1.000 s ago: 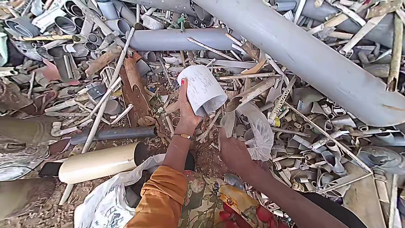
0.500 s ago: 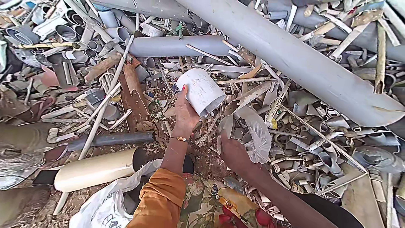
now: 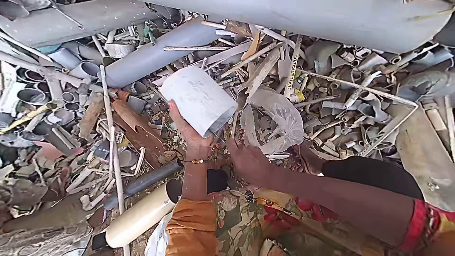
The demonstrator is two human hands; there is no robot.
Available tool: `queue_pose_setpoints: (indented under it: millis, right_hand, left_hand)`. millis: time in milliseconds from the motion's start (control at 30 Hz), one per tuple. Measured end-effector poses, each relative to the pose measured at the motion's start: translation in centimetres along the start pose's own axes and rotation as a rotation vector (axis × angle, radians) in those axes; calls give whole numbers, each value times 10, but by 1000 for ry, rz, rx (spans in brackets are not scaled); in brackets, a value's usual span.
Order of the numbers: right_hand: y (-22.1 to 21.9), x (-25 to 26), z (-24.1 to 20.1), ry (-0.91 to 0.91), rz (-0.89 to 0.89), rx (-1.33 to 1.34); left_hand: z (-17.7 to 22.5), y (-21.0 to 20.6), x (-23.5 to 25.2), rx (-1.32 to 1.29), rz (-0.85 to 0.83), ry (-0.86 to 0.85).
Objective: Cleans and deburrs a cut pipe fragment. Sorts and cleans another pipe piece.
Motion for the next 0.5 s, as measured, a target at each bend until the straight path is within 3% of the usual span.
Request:
queue_pose_setpoints:
  millis: [100,300,433,500]
  right_hand:
    - [13,27,27,-57,13,-108]
    - [3,-9,-11,76,3,51]
    - [13,21,20,-26,7,-113]
    - [13,16,12,-45,-29,-86]
  left_hand:
    - [4,12,9,19,56,-50]
    - [0,19,18,-20,36,-59]
    - [1,15,12,54,115,-47]
    - [-2,12,11,61,162,-61]
Point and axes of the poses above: each hand's wrist, its own x-axis towards the middle knuckle, its own y-axis out of the back of the hand, z = x × y, the point moved 5 cm from there along x, towards the middle knuckle, and after that the axes turned 3 degrees about y, right-handed, at the moved point
